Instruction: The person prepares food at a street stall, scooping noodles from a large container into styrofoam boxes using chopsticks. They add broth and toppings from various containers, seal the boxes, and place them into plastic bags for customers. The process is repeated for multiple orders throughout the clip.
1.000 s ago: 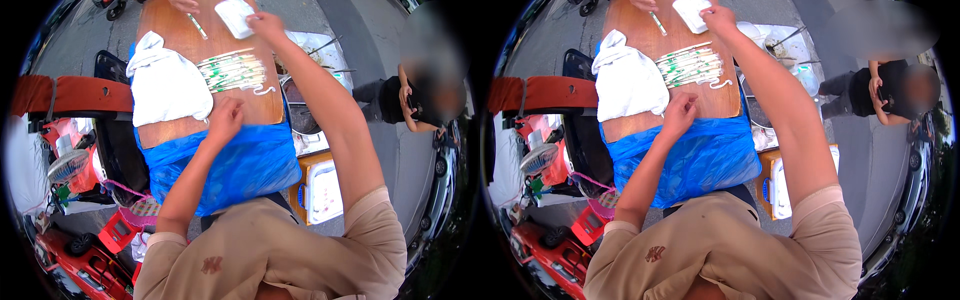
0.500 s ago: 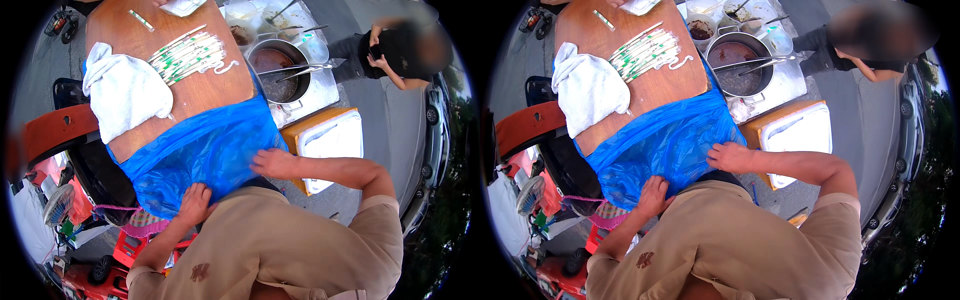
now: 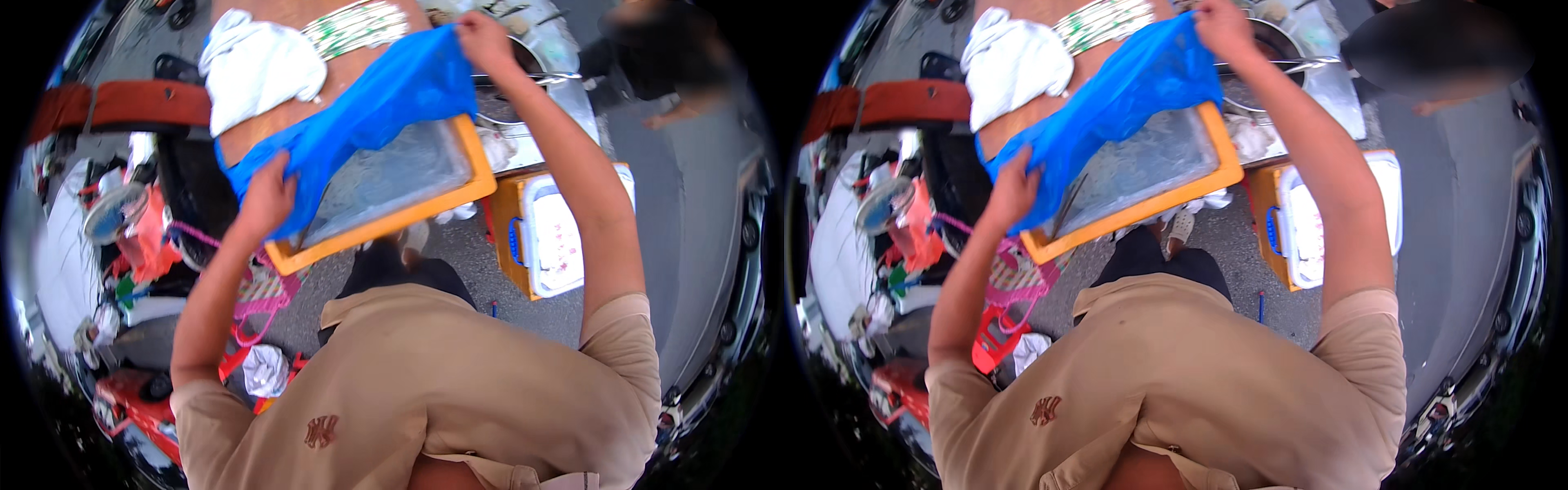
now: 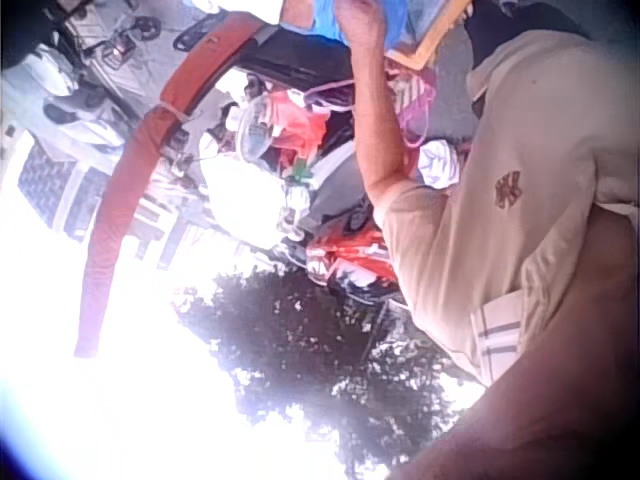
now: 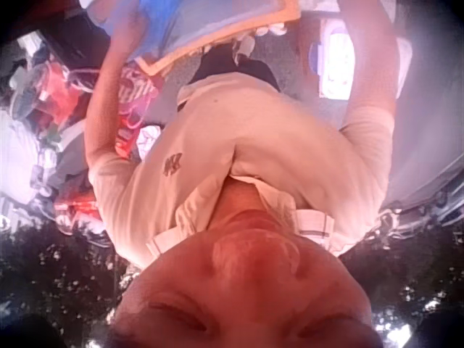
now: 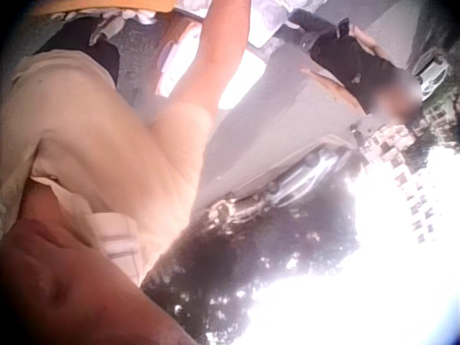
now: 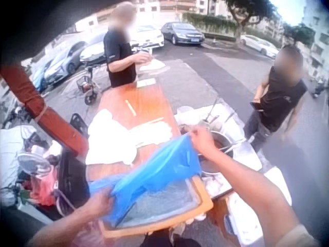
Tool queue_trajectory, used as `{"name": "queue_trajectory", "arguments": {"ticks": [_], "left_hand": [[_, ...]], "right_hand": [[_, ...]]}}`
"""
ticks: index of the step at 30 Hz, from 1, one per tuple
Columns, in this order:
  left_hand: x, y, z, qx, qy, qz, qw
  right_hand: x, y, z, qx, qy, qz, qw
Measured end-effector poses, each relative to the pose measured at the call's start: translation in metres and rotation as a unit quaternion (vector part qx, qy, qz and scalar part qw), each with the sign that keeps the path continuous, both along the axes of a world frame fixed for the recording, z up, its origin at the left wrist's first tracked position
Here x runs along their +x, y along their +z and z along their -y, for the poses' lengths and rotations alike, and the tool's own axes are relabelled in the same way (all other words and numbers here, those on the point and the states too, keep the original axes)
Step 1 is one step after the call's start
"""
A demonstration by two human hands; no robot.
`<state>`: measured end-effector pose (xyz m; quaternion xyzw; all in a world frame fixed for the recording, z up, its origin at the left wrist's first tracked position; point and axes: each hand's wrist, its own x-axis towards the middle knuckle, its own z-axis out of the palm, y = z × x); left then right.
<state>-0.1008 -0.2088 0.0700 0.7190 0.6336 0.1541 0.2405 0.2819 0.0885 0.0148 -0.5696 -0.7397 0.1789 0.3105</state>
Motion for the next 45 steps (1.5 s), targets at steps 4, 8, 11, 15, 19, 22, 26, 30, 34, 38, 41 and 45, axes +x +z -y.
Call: {"name": "queue_trajectory", "arguments": {"ticks": [4, 8, 11, 15, 19, 22, 26, 30, 34, 38, 41, 45], "left_hand": [[-0.104, 0.027, -0.12, 0.066, 0.209, 0.113, 0.969], [-0.123, 0.031, -0.189, -0.139, 0.339, 0.582, 0.726], [-0.13, 0.015, -0.178, 0.031, 0.181, 0.24, 0.953], [-0.111, 0.023, -0.08, 0.365, 0.099, 0.126, 0.917], [-0.195, 0.064, 0.084, 0.062, -0.177, 0.3, 0.935], [-0.344, 0.064, 0.176, -0.296, -0.142, 0.409, 0.851], [-0.582, -0.017, 0.26, -0.074, 0.355, 0.48, 0.799], [-0.805, -0.168, 0.247, 0.142, 0.582, 0.223, 0.769], [-0.908, -0.327, 0.26, -0.015, 0.572, 0.203, 0.795], [-0.916, -0.386, 0.283, -0.09, 0.587, 0.153, 0.79], [-0.91, -0.384, 0.274, -0.136, 0.598, 0.138, 0.777], [-0.908, -0.364, 0.272, -0.15, 0.624, 0.134, 0.755]], "right_hand": [[-0.052, 0.052, 0.073, 0.154, -0.004, -0.055, 0.987], [-0.14, 0.076, 0.219, 0.066, 0.232, -0.151, 0.959], [-0.204, 0.007, 0.277, -0.131, 0.393, -0.065, 0.908], [-0.279, -0.108, 0.285, -0.219, 0.498, 0.137, 0.828], [-0.311, -0.155, 0.308, -0.273, 0.483, 0.185, 0.811], [-0.338, -0.127, 0.317, -0.207, 0.577, 0.353, 0.707], [-0.334, -0.111, 0.336, -0.137, 0.51, 0.258, 0.809], [-0.306, -0.122, 0.331, -0.247, 0.205, 0.2, 0.926], [-0.298, -0.163, 0.31, -0.29, -0.03, -0.058, 0.955], [-0.304, -0.145, 0.249, -0.28, -0.303, -0.374, 0.831], [-0.225, -0.176, 0.236, -0.162, -0.472, -0.455, 0.738], [-0.173, -0.259, 0.215, -0.109, -0.578, -0.634, 0.501]]}}
